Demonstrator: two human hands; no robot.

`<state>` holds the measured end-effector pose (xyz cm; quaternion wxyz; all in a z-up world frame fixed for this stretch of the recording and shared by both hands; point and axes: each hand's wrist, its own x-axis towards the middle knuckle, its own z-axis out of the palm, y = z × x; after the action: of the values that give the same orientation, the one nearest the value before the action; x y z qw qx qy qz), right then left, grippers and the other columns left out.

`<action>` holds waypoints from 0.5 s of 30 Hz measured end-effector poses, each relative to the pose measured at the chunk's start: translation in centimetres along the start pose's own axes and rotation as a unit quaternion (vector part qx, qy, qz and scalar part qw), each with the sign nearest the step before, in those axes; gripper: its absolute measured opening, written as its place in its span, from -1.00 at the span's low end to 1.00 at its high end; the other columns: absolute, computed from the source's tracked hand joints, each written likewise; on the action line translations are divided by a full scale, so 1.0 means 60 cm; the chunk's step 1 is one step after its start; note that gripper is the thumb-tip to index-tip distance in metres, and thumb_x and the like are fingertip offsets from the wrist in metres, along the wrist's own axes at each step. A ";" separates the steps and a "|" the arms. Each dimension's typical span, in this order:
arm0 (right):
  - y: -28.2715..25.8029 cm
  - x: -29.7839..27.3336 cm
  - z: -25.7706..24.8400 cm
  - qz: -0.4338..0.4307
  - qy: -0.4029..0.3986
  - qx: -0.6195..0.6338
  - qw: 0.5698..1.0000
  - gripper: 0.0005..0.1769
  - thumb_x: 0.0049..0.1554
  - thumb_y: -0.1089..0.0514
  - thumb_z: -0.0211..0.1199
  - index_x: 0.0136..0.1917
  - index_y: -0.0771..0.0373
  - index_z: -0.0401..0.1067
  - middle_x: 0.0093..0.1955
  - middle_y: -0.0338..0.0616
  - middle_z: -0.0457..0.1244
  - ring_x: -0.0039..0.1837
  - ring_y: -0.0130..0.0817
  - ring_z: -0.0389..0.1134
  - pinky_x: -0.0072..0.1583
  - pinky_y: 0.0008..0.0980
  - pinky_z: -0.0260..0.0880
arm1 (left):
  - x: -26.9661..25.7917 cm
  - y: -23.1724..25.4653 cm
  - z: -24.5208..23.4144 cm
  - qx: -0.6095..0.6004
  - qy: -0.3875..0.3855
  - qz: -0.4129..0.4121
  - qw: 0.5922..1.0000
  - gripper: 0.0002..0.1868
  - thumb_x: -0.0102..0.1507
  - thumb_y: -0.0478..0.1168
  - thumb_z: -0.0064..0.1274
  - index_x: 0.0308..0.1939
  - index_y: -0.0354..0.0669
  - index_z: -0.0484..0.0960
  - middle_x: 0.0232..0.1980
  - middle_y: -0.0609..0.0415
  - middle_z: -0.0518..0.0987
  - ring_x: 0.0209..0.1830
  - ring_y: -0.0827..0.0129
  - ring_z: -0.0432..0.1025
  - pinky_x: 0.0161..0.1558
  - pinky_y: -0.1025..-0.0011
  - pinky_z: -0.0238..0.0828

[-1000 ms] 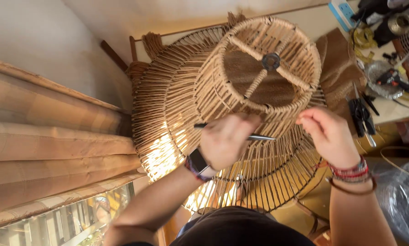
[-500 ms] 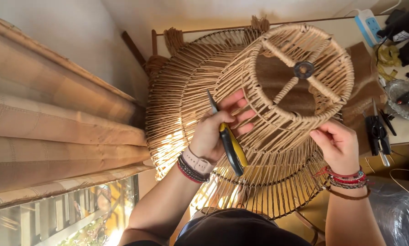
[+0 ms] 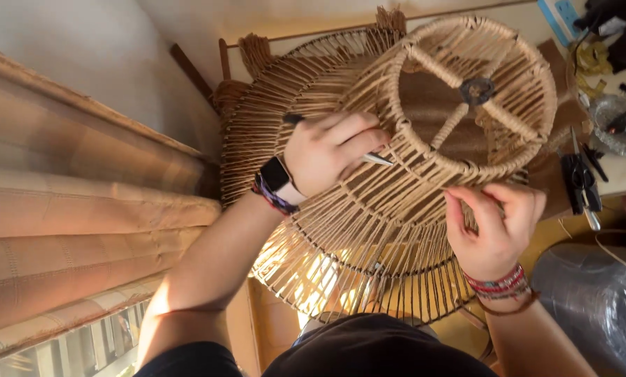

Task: Trimming and weaving wicker strands on a large lampshade using pliers

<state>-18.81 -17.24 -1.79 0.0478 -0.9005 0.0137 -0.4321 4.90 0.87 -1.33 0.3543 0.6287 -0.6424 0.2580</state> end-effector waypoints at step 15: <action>-0.014 0.035 -0.017 -0.022 -0.072 -0.041 0.996 -0.84 0.29 0.09 0.44 -0.05 0.22 0.65 -0.09 -0.17 0.25 0.03 -0.05 0.09 0.07 -0.11 0.16 | 0.034 -0.003 -0.018 -0.028 -0.031 0.050 0.998 -0.83 0.30 -0.45 0.21 -0.12 -0.10 0.67 -0.16 0.18 0.51 -0.29 0.42 0.44 -0.41 0.49 0.52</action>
<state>-18.31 -16.58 0.54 0.0020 -0.9305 0.0085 -0.3663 5.32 0.45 0.90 0.3385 0.5935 -0.6905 0.2376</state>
